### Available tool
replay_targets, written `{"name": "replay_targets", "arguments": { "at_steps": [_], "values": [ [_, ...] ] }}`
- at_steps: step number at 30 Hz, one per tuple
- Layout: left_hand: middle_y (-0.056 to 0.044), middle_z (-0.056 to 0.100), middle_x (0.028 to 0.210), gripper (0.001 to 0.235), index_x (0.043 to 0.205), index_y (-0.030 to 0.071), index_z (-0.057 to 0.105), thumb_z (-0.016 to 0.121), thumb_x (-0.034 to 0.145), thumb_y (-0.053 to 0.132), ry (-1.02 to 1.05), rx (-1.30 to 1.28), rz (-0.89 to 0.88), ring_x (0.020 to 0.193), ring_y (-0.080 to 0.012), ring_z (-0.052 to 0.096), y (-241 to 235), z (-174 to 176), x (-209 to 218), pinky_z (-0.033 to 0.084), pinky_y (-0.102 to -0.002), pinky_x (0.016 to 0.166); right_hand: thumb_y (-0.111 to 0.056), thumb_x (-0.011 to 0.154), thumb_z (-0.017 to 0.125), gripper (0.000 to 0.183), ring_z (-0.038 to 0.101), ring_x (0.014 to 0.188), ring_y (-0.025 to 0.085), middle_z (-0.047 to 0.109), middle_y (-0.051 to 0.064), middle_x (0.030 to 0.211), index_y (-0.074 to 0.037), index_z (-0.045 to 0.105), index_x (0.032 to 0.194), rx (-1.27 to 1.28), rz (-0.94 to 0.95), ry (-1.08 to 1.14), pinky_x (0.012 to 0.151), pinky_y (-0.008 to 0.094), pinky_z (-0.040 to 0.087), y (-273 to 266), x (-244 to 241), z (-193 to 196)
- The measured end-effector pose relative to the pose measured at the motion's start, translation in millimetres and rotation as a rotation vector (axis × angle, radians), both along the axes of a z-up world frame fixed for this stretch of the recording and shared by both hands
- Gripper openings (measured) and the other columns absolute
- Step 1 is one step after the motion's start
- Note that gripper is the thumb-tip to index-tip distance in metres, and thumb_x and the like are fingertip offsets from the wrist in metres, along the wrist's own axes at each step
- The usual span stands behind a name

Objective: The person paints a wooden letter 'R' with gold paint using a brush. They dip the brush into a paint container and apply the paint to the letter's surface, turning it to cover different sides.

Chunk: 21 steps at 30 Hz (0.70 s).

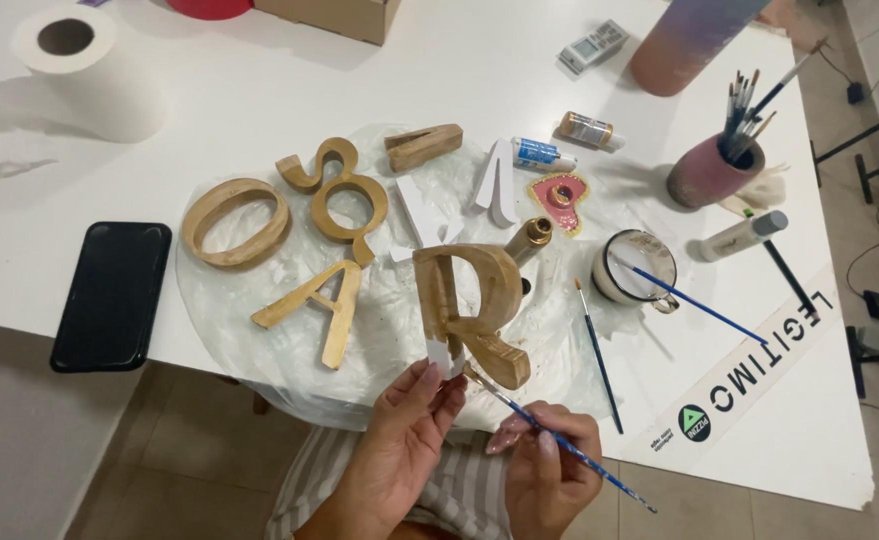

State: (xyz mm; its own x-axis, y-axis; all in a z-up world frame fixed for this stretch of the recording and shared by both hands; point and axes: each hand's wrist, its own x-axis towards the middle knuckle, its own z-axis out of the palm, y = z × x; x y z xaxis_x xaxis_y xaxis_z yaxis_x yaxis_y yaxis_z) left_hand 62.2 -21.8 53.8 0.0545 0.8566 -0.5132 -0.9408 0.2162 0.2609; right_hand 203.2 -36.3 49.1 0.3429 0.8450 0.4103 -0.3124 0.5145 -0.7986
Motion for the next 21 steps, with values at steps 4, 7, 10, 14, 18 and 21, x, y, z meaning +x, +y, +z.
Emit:
{"name": "replay_targets", "arguments": {
  "at_steps": [4, 7, 10, 14, 18, 21],
  "values": [
    [-0.011, 0.075, 0.104, 0.016, 0.108, 0.006, 0.073, 0.08, 0.094, 0.005, 0.011, 0.061, -0.012, 0.107, -0.0263, 0.073, -5, -2, 1, 0.06, -0.032, 0.099, -0.003, 0.108, 0.054, 0.003, 0.072, 0.07, 0.032, 0.068, 0.026, 0.085, -0.003, 0.056, 0.111, 0.077, -0.078, -0.043, 0.048, 0.036, 0.063, 6, -14, 7],
    [-0.011, 0.077, 0.105, 0.017, 0.109, 0.007, 0.072, 0.079, 0.094, 0.003, 0.014, 0.02, -0.011, 0.103, -0.0252, 0.074, -7, -3, 2, 0.061, -0.034, 0.098, -0.005, 0.107, 0.054, 0.009, 0.074, 0.066, 0.027, 0.073, 0.024, 0.084, -0.009, 0.054, 0.115, 0.123, -0.23, -0.293, 0.05, 0.029, 0.062, 8, -22, 9],
    [-0.012, 0.077, 0.106, 0.017, 0.11, 0.007, 0.073, 0.08, 0.094, 0.006, 0.047, 0.048, -0.029, 0.099, -0.0225, 0.072, -7, -2, 3, 0.06, -0.033, 0.098, -0.006, 0.106, 0.056, 0.005, 0.074, 0.067, 0.029, 0.069, 0.023, 0.086, -0.007, 0.056, 0.111, 0.145, -0.236, -0.301, 0.051, 0.029, 0.06, 11, -23, 11],
    [-0.01, 0.077, 0.103, 0.021, 0.111, 0.006, 0.073, 0.08, 0.093, 0.001, 0.046, 0.024, 0.01, 0.104, -0.0278, 0.075, -7, -8, 1, 0.061, -0.034, 0.098, -0.005, 0.103, 0.056, 0.004, 0.07, 0.061, 0.026, 0.068, 0.02, 0.077, -0.006, 0.059, 0.107, 0.148, -0.221, -0.322, 0.056, 0.03, 0.057, 11, -18, 17],
    [-0.01, 0.076, 0.104, 0.022, 0.112, 0.007, 0.071, 0.079, 0.093, 0.0, 0.055, 0.025, 0.009, 0.1, -0.0263, 0.074, -8, -10, 1, 0.062, -0.034, 0.097, -0.004, 0.102, 0.056, 0.006, 0.072, 0.066, 0.028, 0.068, 0.022, 0.077, -0.006, 0.059, 0.108, 0.161, -0.207, -0.265, 0.047, 0.028, 0.056, 13, -15, 19],
    [-0.011, 0.078, 0.105, 0.02, 0.11, 0.007, 0.072, 0.08, 0.093, 0.002, 0.063, 0.04, 0.007, 0.1, -0.0248, 0.075, -7, -9, 2, 0.062, -0.034, 0.095, -0.004, 0.103, 0.056, 0.006, 0.073, 0.066, 0.028, 0.07, 0.022, 0.081, -0.005, 0.06, 0.107, 0.18, -0.175, -0.36, 0.051, 0.028, 0.059, 12, -15, 25]
  ]
}}
